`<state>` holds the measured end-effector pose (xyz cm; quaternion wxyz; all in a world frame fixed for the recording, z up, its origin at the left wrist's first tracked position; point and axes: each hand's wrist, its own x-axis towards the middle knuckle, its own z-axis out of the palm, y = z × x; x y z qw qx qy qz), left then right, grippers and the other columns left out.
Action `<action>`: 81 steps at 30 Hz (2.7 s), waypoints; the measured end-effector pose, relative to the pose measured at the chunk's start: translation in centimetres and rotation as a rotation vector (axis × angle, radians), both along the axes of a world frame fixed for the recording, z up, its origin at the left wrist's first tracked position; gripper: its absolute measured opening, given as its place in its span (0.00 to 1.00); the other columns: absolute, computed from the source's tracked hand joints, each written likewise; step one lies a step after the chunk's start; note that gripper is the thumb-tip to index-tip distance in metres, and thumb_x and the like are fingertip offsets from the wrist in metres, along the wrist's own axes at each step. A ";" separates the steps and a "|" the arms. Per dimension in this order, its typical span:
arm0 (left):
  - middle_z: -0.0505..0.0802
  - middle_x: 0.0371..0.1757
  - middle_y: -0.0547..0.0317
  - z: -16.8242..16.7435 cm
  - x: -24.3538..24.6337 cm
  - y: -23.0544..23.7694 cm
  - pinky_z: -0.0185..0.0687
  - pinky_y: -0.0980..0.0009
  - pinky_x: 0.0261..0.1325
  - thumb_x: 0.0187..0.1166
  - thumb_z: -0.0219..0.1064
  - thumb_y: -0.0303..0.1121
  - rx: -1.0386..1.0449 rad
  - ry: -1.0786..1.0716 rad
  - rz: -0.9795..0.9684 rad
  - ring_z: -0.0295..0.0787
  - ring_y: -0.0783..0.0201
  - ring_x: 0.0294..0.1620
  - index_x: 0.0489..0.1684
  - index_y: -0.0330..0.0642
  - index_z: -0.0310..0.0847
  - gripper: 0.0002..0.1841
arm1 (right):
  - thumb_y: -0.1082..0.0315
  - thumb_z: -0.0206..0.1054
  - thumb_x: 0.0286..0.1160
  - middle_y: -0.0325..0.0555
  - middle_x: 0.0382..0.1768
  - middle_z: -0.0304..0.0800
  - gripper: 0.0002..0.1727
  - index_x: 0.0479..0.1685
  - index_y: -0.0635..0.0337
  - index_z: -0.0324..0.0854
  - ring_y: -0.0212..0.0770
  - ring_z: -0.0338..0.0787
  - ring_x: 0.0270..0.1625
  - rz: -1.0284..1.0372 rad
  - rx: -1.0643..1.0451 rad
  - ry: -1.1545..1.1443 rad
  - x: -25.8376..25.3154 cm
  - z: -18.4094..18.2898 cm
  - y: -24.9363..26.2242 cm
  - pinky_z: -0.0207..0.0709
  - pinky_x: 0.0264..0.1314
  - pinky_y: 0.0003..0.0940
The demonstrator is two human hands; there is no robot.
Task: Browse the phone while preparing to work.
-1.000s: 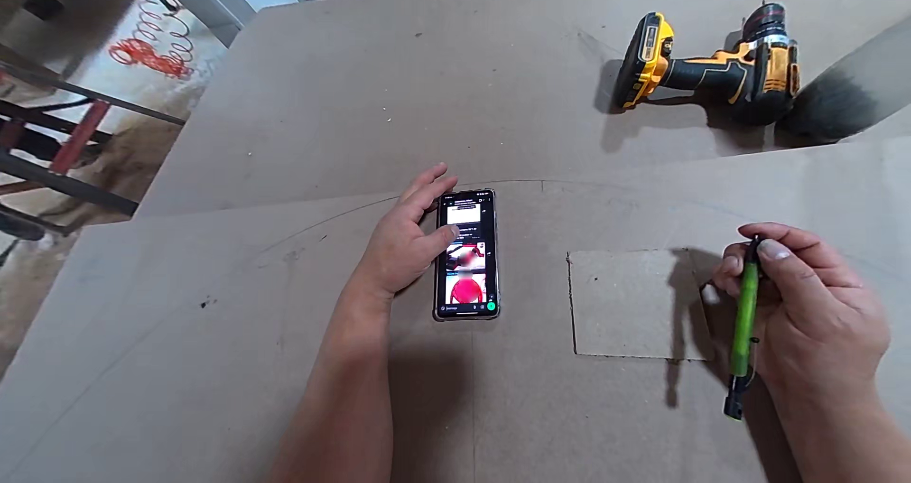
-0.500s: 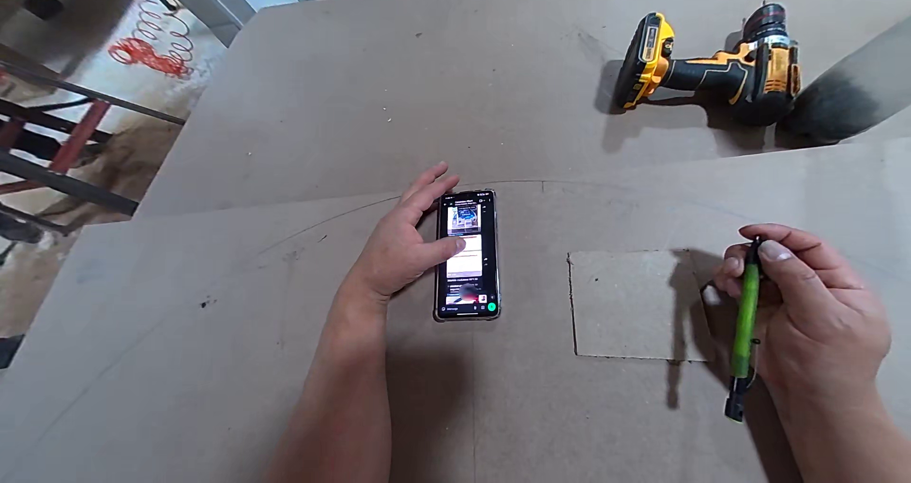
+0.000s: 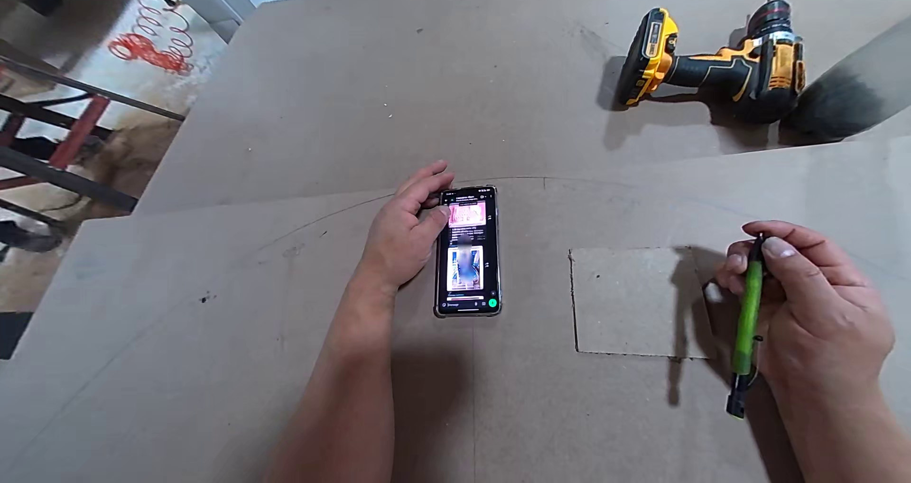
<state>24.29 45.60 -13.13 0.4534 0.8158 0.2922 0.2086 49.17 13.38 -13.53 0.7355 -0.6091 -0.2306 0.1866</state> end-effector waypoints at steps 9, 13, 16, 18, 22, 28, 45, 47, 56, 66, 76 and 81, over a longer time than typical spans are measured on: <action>0.70 0.90 0.66 0.1 -0.1 0.0 0.79 0.63 0.79 0.74 0.68 0.27 0.031 0.021 -0.025 0.76 0.66 0.80 0.77 0.50 0.81 0.27 | 0.65 0.53 0.90 0.35 0.34 0.88 0.14 0.58 0.54 0.84 0.29 0.86 0.30 0.008 0.005 -0.004 0.0 0.1 0.0 0.85 0.34 0.22; 0.71 0.90 0.67 0.1 0.0 0.0 0.79 0.64 0.79 0.75 0.68 0.27 0.037 0.023 -0.020 0.77 0.66 0.80 0.77 0.50 0.81 0.27 | 0.65 0.53 0.90 0.34 0.34 0.88 0.14 0.58 0.54 0.84 0.29 0.86 0.30 0.015 0.010 -0.001 0.0 0.1 0.0 0.85 0.34 0.22; 0.70 0.90 0.67 0.0 0.0 0.1 0.79 0.63 0.79 0.75 0.68 0.27 0.037 0.022 -0.023 0.76 0.66 0.80 0.77 0.50 0.81 0.27 | 0.65 0.53 0.90 0.35 0.33 0.88 0.14 0.58 0.54 0.85 0.29 0.87 0.30 0.011 0.008 -0.001 0.0 0.0 0.0 0.85 0.33 0.22; 0.71 0.90 0.66 0.1 0.0 0.0 0.80 0.63 0.78 0.74 0.69 0.27 0.032 0.019 -0.024 0.77 0.65 0.80 0.77 0.50 0.81 0.27 | 0.65 0.53 0.90 0.35 0.33 0.88 0.14 0.58 0.54 0.84 0.29 0.86 0.30 0.013 0.013 -0.002 0.0 0.0 0.0 0.85 0.34 0.23; 0.66 0.92 0.64 1.2 -0.2 -1.3 0.78 0.62 0.76 0.75 0.69 0.25 -0.019 0.045 -0.032 0.77 0.64 0.79 0.80 0.46 0.77 0.29 | 0.65 0.53 0.90 0.34 0.33 0.88 0.14 0.58 0.54 0.85 0.29 0.87 0.30 0.007 0.009 -0.006 -0.1 0.1 0.1 0.85 0.34 0.22; 0.69 0.91 0.64 0.0 -0.3 0.2 0.78 0.61 0.79 0.72 0.72 0.32 0.021 -0.014 -0.077 0.75 0.63 0.81 0.80 0.50 0.78 0.30 | 0.65 0.53 0.90 0.34 0.33 0.88 0.14 0.58 0.53 0.84 0.29 0.87 0.30 0.011 0.003 -0.007 0.0 0.1 0.0 0.85 0.34 0.22; 0.67 0.92 0.67 0.2 -0.2 0.1 0.78 0.61 0.79 0.69 0.75 0.34 0.044 0.055 -0.053 0.75 0.64 0.82 0.80 0.53 0.78 0.33 | 0.65 0.53 0.89 0.34 0.34 0.88 0.14 0.58 0.53 0.84 0.28 0.87 0.31 0.015 -0.002 0.003 0.1 0.1 -0.1 0.85 0.35 0.21; 0.67 0.92 0.67 0.2 -0.2 0.1 0.78 0.61 0.79 0.69 0.74 0.32 0.036 0.052 -0.056 0.75 0.64 0.82 0.81 0.53 0.78 0.33 | 0.65 0.53 0.90 0.34 0.34 0.88 0.14 0.58 0.54 0.84 0.28 0.87 0.30 0.014 -0.003 0.003 0.0 0.1 -0.1 0.85 0.34 0.21; 0.71 0.89 0.68 0.1 -0.2 0.0 0.80 0.63 0.78 0.75 0.70 0.32 0.031 0.016 -0.022 0.78 0.65 0.79 0.79 0.52 0.79 0.28 | 0.65 0.53 0.90 0.34 0.33 0.87 0.14 0.58 0.54 0.85 0.29 0.86 0.31 0.008 -0.001 -0.004 0.0 0.1 0.0 0.85 0.35 0.22; 0.71 0.89 0.67 1.4 0.2 -1.8 0.82 0.63 0.72 0.75 0.60 0.18 -0.063 0.039 0.049 0.81 0.65 0.75 0.79 0.49 0.77 0.30 | 0.65 0.54 0.90 0.34 0.33 0.88 0.14 0.58 0.54 0.85 0.29 0.87 0.30 0.014 0.003 -0.003 0.0 0.2 0.1 0.85 0.34 0.22; 0.75 0.87 0.66 0.2 0.0 -0.2 0.81 0.62 0.77 0.73 0.64 0.23 -0.033 -0.040 0.025 0.80 0.63 0.78 0.78 0.49 0.79 0.29 | 0.65 0.53 0.90 0.35 0.34 0.87 0.14 0.58 0.54 0.84 0.29 0.87 0.30 0.010 -0.009 -0.005 0.0 0.1 0.0 0.85 0.35 0.22; 0.74 0.87 0.65 0.0 0.2 -0.2 0.80 0.62 0.77 0.72 0.70 0.28 0.022 -0.013 0.015 0.79 0.64 0.78 0.77 0.50 0.80 0.28 | 0.65 0.53 0.90 0.35 0.33 0.87 0.14 0.58 0.54 0.84 0.29 0.86 0.30 0.003 -0.009 -0.007 0.0 0.1 0.0 0.85 0.34 0.22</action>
